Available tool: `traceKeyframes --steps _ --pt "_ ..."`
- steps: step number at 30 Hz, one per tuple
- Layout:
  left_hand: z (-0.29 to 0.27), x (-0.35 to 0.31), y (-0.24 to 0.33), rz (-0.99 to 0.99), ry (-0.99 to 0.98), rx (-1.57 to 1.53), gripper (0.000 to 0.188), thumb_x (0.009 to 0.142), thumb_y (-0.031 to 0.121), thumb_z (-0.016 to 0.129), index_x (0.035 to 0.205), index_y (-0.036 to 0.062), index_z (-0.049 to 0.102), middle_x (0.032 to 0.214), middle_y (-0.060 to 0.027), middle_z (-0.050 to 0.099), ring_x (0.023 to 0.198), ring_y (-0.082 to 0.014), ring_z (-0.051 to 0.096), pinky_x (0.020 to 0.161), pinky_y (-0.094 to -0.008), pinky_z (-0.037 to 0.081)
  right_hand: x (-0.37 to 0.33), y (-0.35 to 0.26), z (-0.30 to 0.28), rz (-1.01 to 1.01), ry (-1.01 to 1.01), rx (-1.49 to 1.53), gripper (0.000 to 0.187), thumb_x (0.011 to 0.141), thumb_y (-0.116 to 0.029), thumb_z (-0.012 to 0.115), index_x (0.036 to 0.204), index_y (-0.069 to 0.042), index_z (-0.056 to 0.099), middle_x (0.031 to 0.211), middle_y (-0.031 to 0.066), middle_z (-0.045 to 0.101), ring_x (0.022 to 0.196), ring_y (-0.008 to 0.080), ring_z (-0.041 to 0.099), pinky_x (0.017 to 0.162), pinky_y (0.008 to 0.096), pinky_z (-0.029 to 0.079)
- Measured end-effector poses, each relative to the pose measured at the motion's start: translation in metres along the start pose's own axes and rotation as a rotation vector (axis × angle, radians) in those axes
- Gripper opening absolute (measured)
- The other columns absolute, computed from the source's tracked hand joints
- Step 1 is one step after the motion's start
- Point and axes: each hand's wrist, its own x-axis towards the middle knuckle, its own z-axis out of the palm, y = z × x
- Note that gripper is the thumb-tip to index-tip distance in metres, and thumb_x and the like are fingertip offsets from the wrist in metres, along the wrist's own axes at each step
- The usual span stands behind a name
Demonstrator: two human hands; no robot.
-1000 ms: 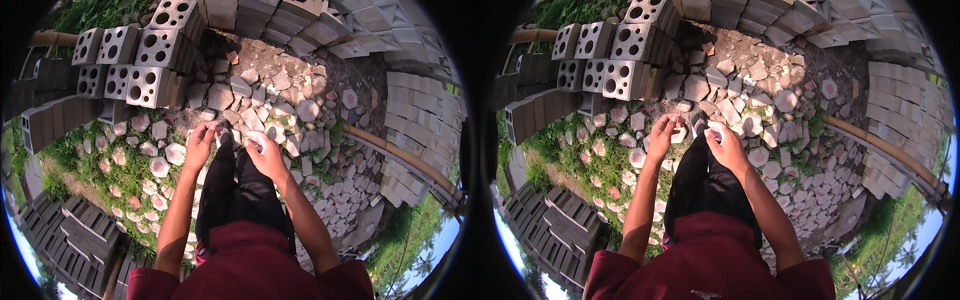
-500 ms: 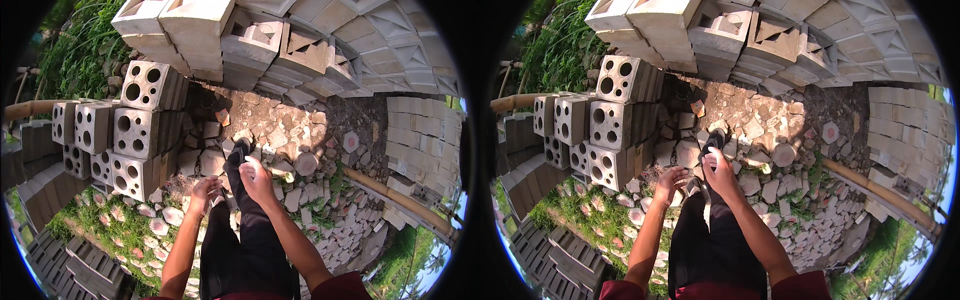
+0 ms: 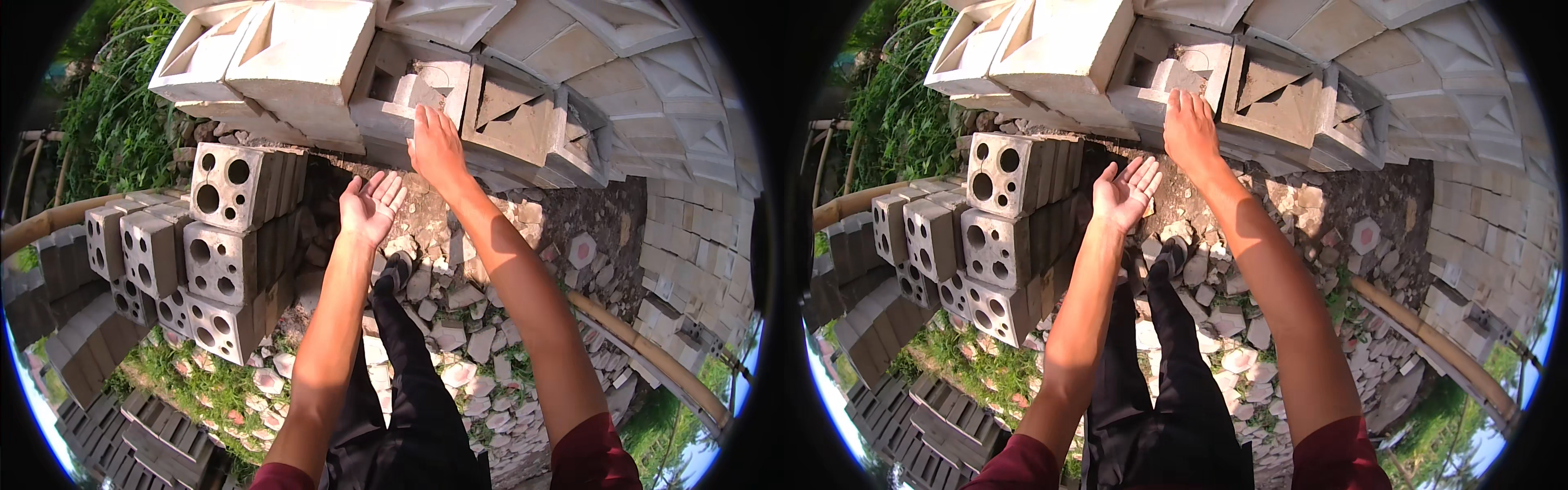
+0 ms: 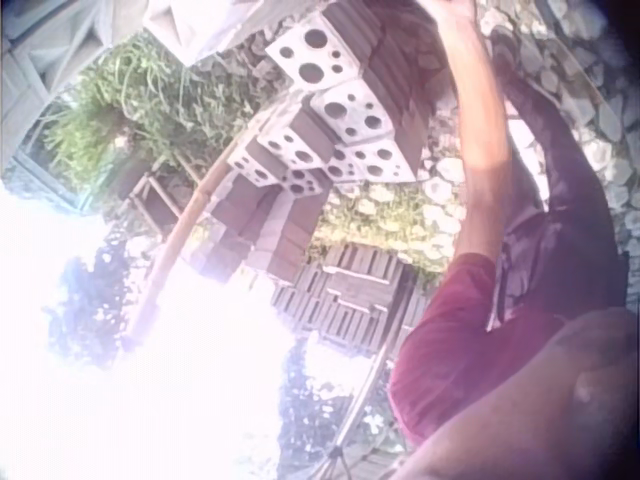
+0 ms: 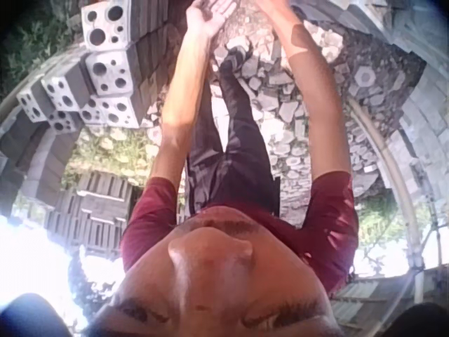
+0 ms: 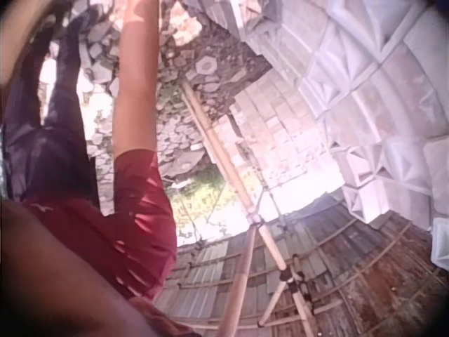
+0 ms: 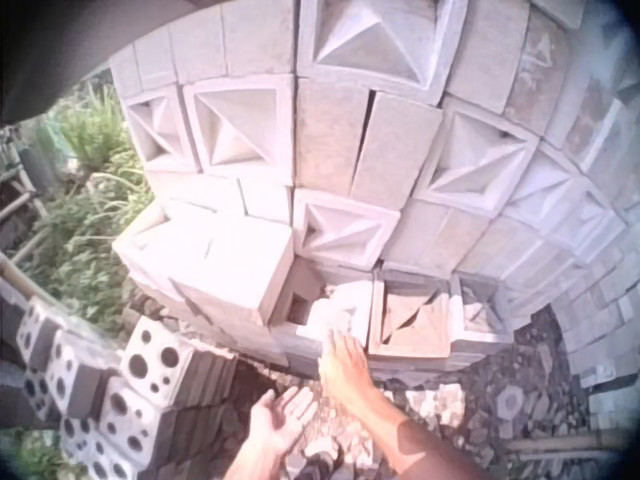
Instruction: The person picks up concrete decorative blocks from a large stack and moves them one by one to a smaller stack nearby, carefully placing each one on top of the pile.
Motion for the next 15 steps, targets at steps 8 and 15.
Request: traceKeyframes --steps 8,15 --pt "-0.037 0.009 -0.013 -0.041 0.071 0.151 0.049 0.098 0.035 0.032 0.127 -0.0027 0.041 0.131 -0.0211 0.049 0.12 -0.0338 0.049 0.101 -0.049 0.039 0.021 0.006 0.027 0.145 -0.195 -0.182 0.021 0.084 -0.007 0.051 0.102 0.002 0.055 0.097 0.0173 0.06 0.095 0.031 0.06 0.085 0.0404 0.047" --pt "-0.038 0.007 -0.001 0.015 0.022 0.078 0.056 0.099 0.039 0.022 0.132 -0.0024 0.04 0.132 -0.0202 0.049 0.122 -0.0339 0.048 0.103 -0.0498 0.037 0.031 0.007 0.022 0.119 -0.204 -0.096 0.027 0.077 -0.009 0.065 0.1 0.001 0.055 0.098 0.018 0.06 0.096 0.0313 0.06 0.086 0.0398 0.047"
